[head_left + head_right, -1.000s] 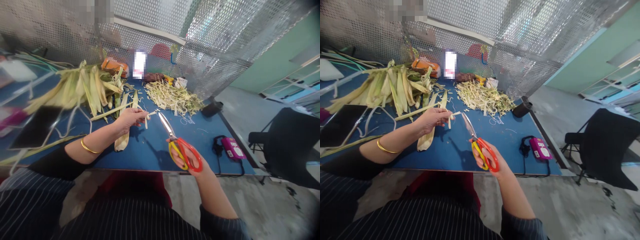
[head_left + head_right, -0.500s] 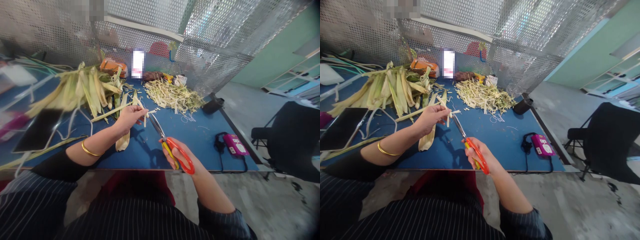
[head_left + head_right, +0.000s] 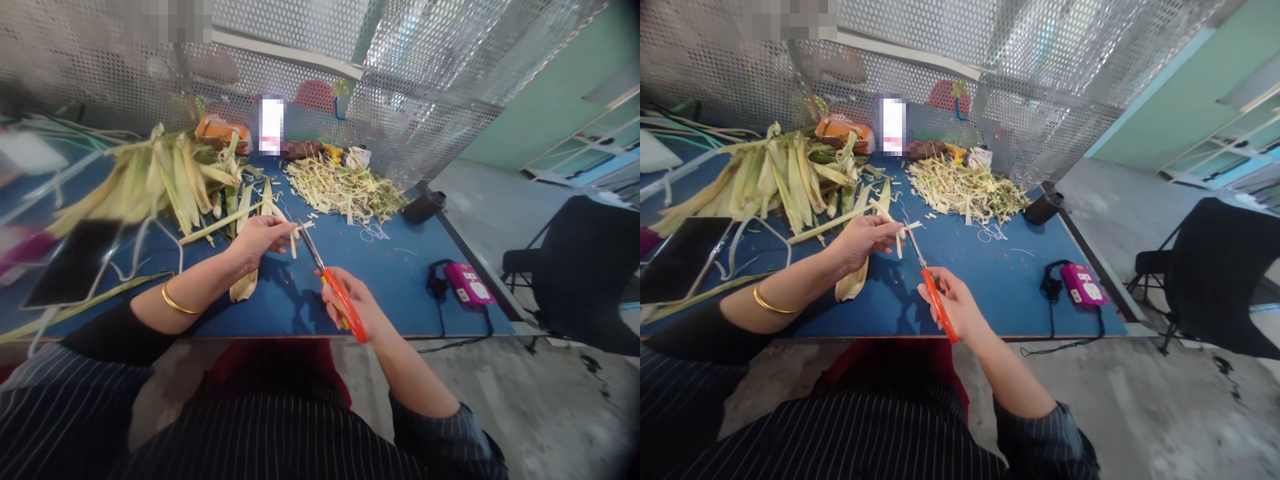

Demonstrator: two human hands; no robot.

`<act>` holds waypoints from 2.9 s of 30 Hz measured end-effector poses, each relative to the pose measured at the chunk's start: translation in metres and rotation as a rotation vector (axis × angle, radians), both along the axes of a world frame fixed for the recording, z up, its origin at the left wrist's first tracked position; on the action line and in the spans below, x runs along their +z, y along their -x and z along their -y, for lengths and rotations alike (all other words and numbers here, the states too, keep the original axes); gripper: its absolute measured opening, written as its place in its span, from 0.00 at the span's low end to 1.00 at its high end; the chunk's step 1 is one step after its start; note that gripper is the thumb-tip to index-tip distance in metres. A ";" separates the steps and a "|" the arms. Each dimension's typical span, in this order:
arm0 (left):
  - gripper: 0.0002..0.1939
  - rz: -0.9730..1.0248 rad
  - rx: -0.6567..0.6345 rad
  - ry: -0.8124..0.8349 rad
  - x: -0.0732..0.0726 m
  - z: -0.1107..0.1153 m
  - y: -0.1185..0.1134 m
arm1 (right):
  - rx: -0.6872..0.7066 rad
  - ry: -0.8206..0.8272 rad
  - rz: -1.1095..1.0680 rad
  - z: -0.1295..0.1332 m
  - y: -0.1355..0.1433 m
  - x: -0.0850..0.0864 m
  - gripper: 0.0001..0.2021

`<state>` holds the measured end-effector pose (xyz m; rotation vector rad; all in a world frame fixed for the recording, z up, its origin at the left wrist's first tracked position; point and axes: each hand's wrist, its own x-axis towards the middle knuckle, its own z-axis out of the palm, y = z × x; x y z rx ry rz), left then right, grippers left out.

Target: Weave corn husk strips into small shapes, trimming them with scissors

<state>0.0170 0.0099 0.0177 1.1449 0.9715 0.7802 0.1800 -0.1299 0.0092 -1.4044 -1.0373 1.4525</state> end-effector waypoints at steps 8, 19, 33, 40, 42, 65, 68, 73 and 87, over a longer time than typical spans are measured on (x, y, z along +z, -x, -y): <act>0.08 0.002 0.043 0.053 0.003 0.001 -0.003 | -0.048 -0.002 -0.005 -0.001 0.004 -0.005 0.23; 0.07 0.026 0.038 0.048 -0.003 -0.002 -0.003 | -0.067 0.014 -0.021 0.000 0.008 -0.006 0.24; 0.06 0.015 0.033 0.030 -0.002 -0.001 -0.002 | -0.093 -0.032 0.036 0.001 0.017 -0.003 0.19; 0.07 0.034 0.032 0.022 -0.001 0.000 -0.002 | -0.090 -0.095 0.139 0.002 0.013 -0.008 0.19; 0.06 0.031 0.036 0.021 -0.001 0.000 -0.002 | -0.065 -0.110 0.151 0.002 0.010 -0.011 0.19; 0.08 0.085 0.003 0.042 -0.006 -0.003 -0.001 | -0.102 -0.180 0.124 0.001 0.005 -0.020 0.21; 0.07 0.135 -0.001 0.080 -0.007 -0.005 -0.001 | -0.072 -0.191 0.056 0.002 -0.003 -0.014 0.24; 0.05 0.194 -0.048 0.134 -0.005 -0.005 -0.001 | -0.091 -0.201 0.053 0.004 -0.017 -0.008 0.30; 0.11 0.077 -0.085 -0.081 -0.009 -0.001 0.002 | -0.113 -0.250 0.524 0.010 -0.029 -0.003 0.27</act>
